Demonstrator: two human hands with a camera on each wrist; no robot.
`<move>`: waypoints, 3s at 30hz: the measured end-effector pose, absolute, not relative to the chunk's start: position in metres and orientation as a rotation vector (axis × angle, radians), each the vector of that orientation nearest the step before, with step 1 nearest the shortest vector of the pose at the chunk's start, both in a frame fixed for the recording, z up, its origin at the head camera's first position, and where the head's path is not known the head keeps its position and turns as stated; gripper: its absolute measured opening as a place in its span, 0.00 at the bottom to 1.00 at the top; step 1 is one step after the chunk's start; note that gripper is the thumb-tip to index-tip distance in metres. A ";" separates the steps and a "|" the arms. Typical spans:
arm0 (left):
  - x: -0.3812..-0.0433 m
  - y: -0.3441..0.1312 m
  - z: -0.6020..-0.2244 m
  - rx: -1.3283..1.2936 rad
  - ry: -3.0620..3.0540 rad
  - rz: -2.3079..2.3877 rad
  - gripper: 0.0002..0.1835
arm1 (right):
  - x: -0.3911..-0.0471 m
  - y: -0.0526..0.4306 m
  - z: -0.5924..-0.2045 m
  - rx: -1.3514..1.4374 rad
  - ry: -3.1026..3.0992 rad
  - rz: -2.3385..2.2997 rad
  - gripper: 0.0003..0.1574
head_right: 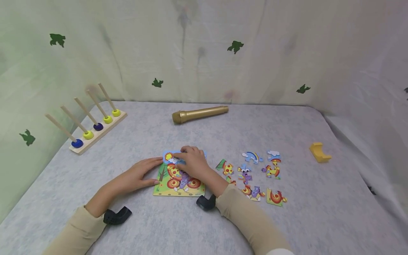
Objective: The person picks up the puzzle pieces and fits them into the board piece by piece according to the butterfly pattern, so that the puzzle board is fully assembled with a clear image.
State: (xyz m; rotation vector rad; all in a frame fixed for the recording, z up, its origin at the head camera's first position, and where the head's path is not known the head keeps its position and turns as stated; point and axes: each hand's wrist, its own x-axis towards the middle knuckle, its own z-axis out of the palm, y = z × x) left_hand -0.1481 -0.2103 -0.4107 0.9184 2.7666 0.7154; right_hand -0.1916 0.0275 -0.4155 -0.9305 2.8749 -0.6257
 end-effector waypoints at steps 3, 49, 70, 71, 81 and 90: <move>-0.151 -0.211 -0.410 0.946 2.758 0.714 0.37 | -0.193 0.026 -0.416 -0.918 2.879 -0.627 0.28; -0.169 -0.206 -0.419 0.922 2.758 0.741 0.36 | -0.172 0.121 -0.360 -0.889 2.668 -1.366 0.37; -0.169 -0.207 -0.419 0.888 2.758 0.731 0.36 | -0.178 0.223 -0.392 -0.491 2.846 -1.329 0.41; -0.169 -0.207 -0.420 0.888 2.758 0.730 0.36 | -0.179 0.224 -0.393 -0.480 2.832 -1.318 0.42; -0.169 -0.208 -0.421 0.900 2.756 0.731 0.37 | -0.186 0.239 -0.410 -0.408 2.739 -1.220 0.43; -0.168 -0.208 -0.421 0.899 2.762 0.744 0.37 | -0.186 0.248 -0.414 -0.414 2.696 -1.168 0.41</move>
